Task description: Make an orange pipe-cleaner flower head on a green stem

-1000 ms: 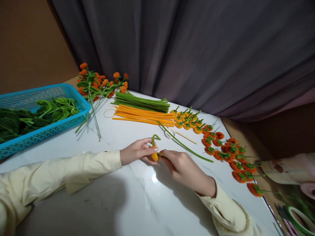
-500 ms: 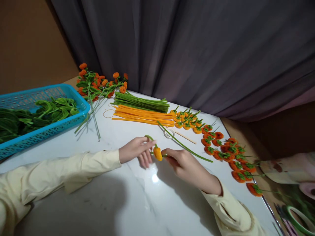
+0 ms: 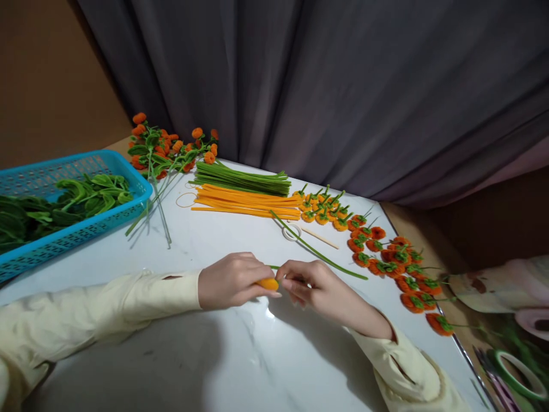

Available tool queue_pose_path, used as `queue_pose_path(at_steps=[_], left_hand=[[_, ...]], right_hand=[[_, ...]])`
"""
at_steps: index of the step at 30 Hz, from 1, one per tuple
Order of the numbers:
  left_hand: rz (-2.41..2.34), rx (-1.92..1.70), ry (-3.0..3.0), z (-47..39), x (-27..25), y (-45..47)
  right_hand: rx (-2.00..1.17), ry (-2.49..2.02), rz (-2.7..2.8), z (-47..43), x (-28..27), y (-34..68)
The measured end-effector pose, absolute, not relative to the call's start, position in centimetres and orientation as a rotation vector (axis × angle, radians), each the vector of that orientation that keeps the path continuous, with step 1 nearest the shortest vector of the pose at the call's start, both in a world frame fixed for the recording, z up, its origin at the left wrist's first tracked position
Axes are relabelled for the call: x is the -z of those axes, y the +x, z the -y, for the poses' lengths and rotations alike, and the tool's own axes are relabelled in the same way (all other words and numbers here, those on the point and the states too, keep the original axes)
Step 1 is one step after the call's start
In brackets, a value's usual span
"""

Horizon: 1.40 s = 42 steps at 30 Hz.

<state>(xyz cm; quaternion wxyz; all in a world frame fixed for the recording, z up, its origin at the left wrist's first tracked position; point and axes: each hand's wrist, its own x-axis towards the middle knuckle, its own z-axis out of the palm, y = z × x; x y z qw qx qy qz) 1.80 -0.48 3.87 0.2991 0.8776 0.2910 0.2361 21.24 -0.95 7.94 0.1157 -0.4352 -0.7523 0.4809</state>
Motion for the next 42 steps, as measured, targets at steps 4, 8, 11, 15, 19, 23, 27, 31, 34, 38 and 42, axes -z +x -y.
queue_pose_path(at_steps=[4, 8, 11, 15, 19, 23, 27, 31, 34, 38, 42], left_hand=[[-0.934, -0.595, 1.797, -0.1, -4.9, 1.6], [-0.917, -0.567, 1.456, -0.6, -5.0, 1.8], [-0.891, -0.548, 1.402, -0.6, -4.3, 2.0], [-0.905, -0.529, 1.401, -0.5, -3.5, 2.0], [-0.942, -0.536, 1.427, -0.4, -3.4, 2.1], [-0.956, -0.572, 1.501, -0.4, -3.5, 2.1], [-0.962, -0.569, 1.534, -0.4, -3.5, 2.1], [-0.952, -0.578, 1.561, -0.4, -3.3, 2.1], [-0.954, -0.573, 1.556, -0.2, -3.3, 2.1], [-0.964, -0.579, 1.53, 0.0, -3.3, 2.2], [-0.944, -0.568, 1.488, -0.1, -2.8, 2.2]], right_hand=[[-1.733, -1.191, 1.919, 0.5, -8.3, 21.6], [-1.723, -1.165, 1.911, 0.7, -8.3, 21.4], [-1.301, -1.231, 2.197, 1.4, -7.7, 20.9], [-0.643, -1.269, 2.533, 2.2, -6.2, 20.3], [-0.389, -1.271, 2.65, 2.3, -5.4, 20.0], [-0.423, -1.339, 2.601, 2.1, -5.4, 20.2], [-0.607, -1.352, 2.537, 2.0, -5.5, 20.4], [-0.668, -1.293, 2.532, 1.8, -5.5, 20.5], [-0.627, -1.287, 2.55, 1.7, -5.4, 20.3], [-0.584, -1.311, 2.565, 1.9, -5.2, 20.0], [-0.598, -1.341, 2.529, 1.9, -4.9, 19.9]])
